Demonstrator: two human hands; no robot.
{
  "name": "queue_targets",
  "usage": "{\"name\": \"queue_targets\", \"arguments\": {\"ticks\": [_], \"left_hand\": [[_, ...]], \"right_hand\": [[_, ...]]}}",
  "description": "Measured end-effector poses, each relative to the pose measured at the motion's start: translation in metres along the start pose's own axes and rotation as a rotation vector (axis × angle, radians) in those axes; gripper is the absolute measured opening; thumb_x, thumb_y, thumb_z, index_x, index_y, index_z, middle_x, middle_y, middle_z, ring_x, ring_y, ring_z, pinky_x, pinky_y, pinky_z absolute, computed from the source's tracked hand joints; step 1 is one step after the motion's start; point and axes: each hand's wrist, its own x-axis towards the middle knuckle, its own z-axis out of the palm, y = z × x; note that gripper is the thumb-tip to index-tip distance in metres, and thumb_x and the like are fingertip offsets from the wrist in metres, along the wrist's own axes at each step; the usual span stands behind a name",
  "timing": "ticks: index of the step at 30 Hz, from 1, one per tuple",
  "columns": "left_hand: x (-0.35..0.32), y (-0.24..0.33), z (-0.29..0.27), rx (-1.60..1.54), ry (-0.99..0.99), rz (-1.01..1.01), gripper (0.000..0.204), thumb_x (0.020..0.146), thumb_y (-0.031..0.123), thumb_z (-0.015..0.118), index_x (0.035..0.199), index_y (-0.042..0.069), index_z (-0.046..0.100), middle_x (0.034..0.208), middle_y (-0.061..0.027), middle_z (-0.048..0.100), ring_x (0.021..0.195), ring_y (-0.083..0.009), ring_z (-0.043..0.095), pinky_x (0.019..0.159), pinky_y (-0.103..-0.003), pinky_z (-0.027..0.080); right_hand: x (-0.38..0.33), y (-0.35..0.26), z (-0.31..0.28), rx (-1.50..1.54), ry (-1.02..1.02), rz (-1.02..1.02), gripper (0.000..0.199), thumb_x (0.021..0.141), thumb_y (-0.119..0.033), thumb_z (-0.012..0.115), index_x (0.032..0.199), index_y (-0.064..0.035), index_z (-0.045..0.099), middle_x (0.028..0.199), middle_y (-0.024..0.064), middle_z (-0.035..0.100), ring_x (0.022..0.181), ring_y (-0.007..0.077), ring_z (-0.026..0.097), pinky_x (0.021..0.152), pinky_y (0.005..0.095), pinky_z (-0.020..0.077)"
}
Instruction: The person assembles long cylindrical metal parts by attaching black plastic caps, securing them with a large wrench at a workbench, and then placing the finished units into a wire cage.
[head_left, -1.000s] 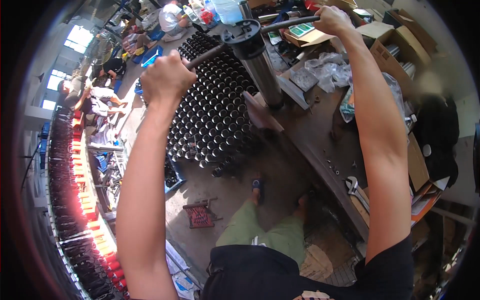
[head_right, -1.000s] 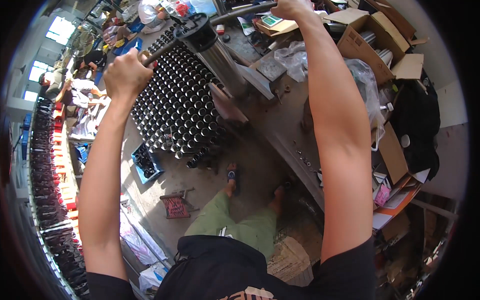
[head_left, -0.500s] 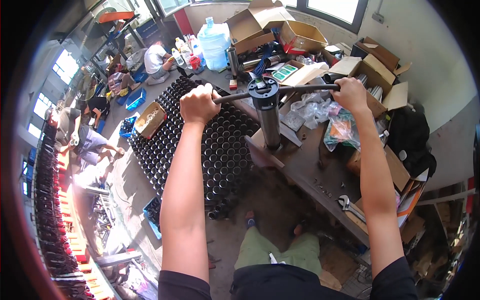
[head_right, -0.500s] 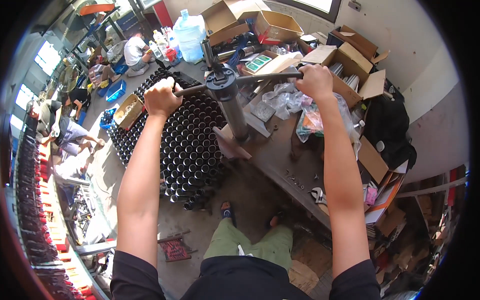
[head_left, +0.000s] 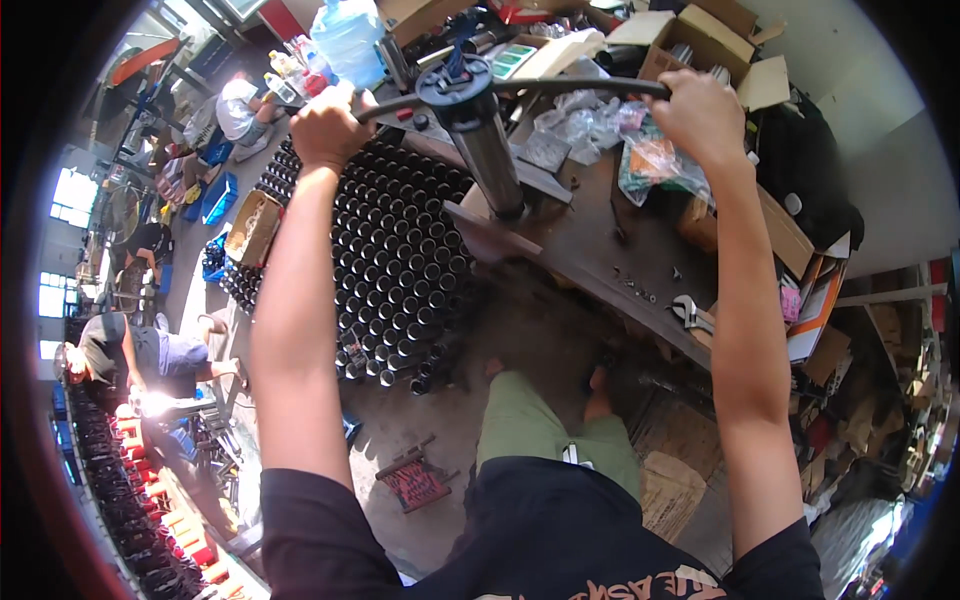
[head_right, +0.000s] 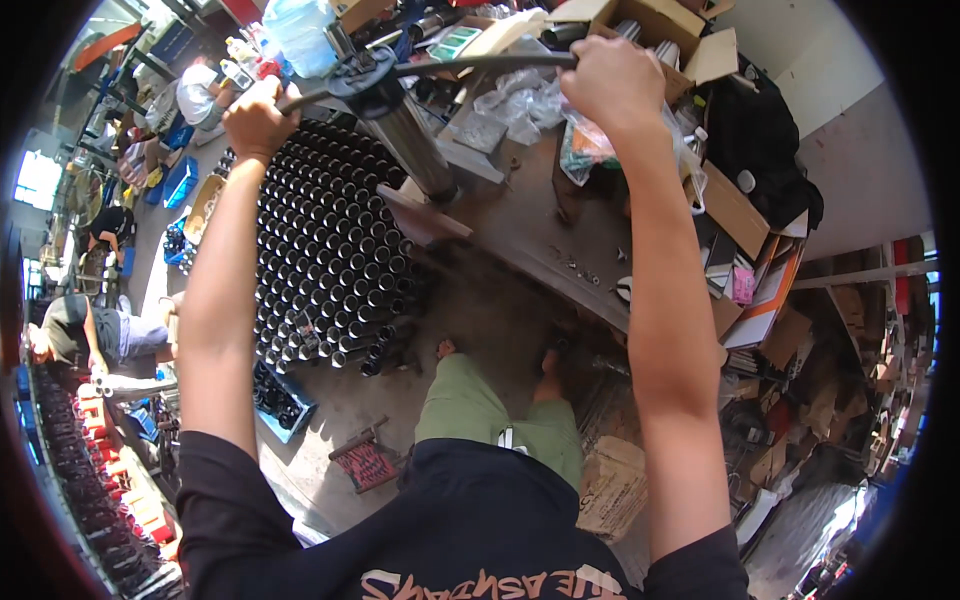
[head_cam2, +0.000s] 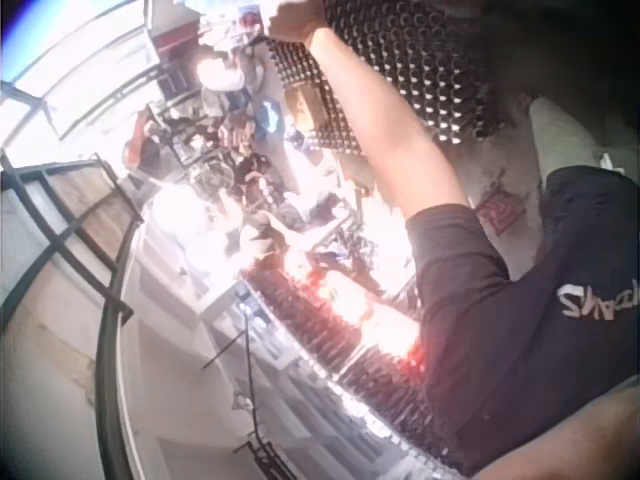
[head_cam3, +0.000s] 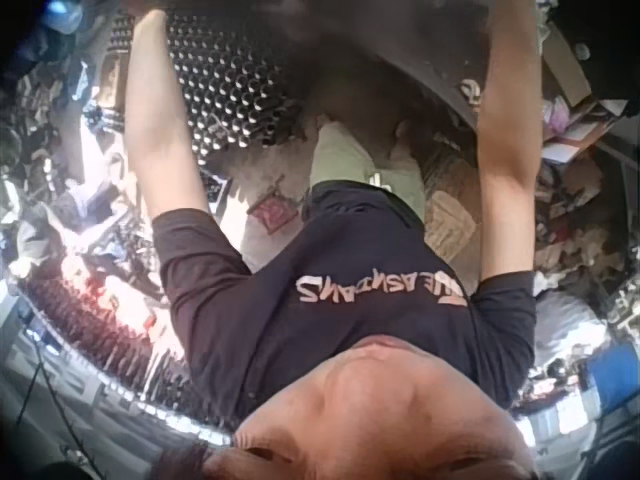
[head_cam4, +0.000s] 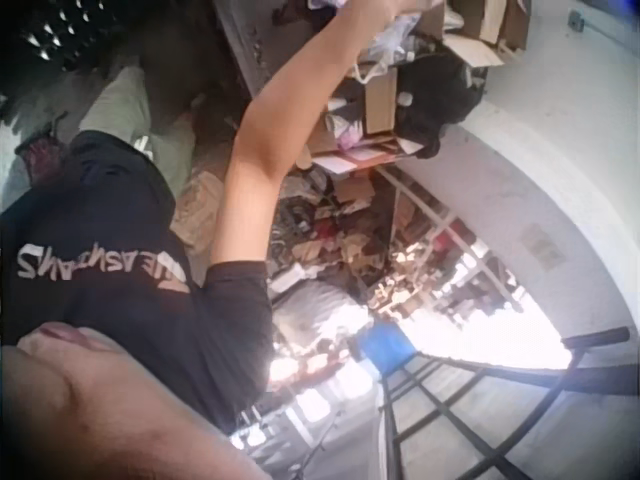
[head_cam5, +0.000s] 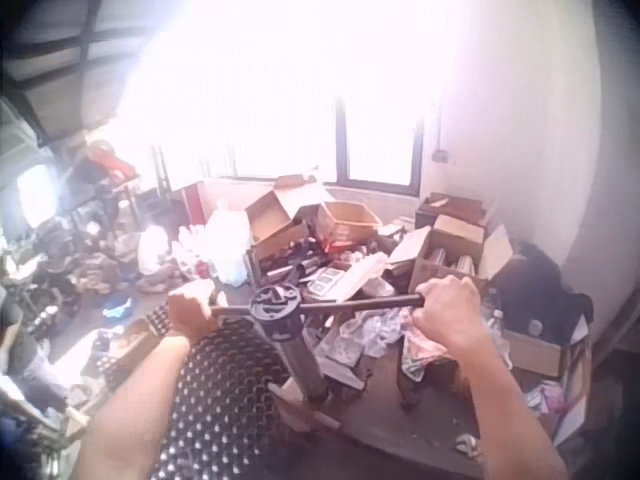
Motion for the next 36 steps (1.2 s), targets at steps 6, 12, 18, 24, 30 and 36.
{"name": "queue_targets", "arguments": {"ticks": [6,12,18,24,30,36], "left_hand": [[-0.051,0.13,-0.01,-0.165,0.393,-1.07,0.092,0.074,0.03,0.085,0.14,-0.013,0.038,0.135,-0.0288,0.049,0.13,-0.0427,0.043,0.116,-0.053,0.03],[-0.027,0.184,0.015,-2.517,-0.135,-2.158,0.076,0.08,0.053,0.074,0.14,0.013,0.05,0.147,-0.0274,0.03,0.125,-0.0436,0.04,0.09,-0.052,0.055],[0.015,0.22,0.021,-2.448,-0.102,-2.261,0.032,0.094,0.039,0.058,0.101,0.008,0.065,0.107,-0.0131,0.052,0.091,-0.0244,0.059,0.068,-0.038,0.055],[0.012,0.187,-0.01,-2.041,-0.052,-2.984,0.055,0.082,0.026,0.074,0.123,-0.004,0.054,0.149,-0.0296,0.015,0.119,-0.0355,0.047,0.069,-0.041,0.064],[0.013,0.178,0.001,-1.936,-0.343,-3.057,0.051,0.076,0.017,0.08,0.111,-0.007,0.052,0.129,-0.0258,0.04,0.088,-0.032,0.064,0.058,-0.036,0.065],[0.022,0.177,0.001,-1.739,-0.318,-3.17,0.034,0.083,0.016,0.077,0.098,-0.011,0.063,0.114,-0.0244,0.056,0.075,-0.0306,0.069,0.056,-0.035,0.065]], "right_hand": [[0.009,0.007,0.014,0.199,-0.261,0.173,0.024,0.075,-0.032,0.068,0.09,-0.0177,0.08,0.09,0.014,0.075,0.09,0.0358,0.071,0.093,0.047,0.0525],[0.025,0.034,0.032,0.354,-0.008,0.01,0.022,0.073,-0.031,0.069,0.087,-0.017,0.08,0.085,0.0115,0.074,0.083,0.0335,0.07,0.082,0.0461,0.0512],[-0.023,0.19,0.025,0.192,-0.132,0.218,0.023,0.072,-0.034,0.073,0.082,-0.0141,0.079,0.081,0.0146,0.073,0.08,0.0341,0.071,0.074,0.0434,0.0572],[-0.079,0.135,0.031,0.042,-0.111,0.34,0.035,0.077,-0.045,0.075,0.086,-0.0113,0.08,0.086,0.0197,0.073,0.087,0.0398,0.069,0.081,0.0477,0.0543],[-0.071,0.119,0.012,-0.015,-0.034,0.477,0.028,0.076,-0.024,0.063,0.094,-0.0133,0.082,0.091,0.0178,0.074,0.093,0.0355,0.069,0.088,0.0426,0.0511],[-0.072,0.107,-0.002,-0.01,-0.129,0.511,0.03,0.073,-0.027,0.065,0.095,-0.0141,0.081,0.096,0.0172,0.075,0.094,0.0326,0.071,0.089,0.043,0.0502]]}}
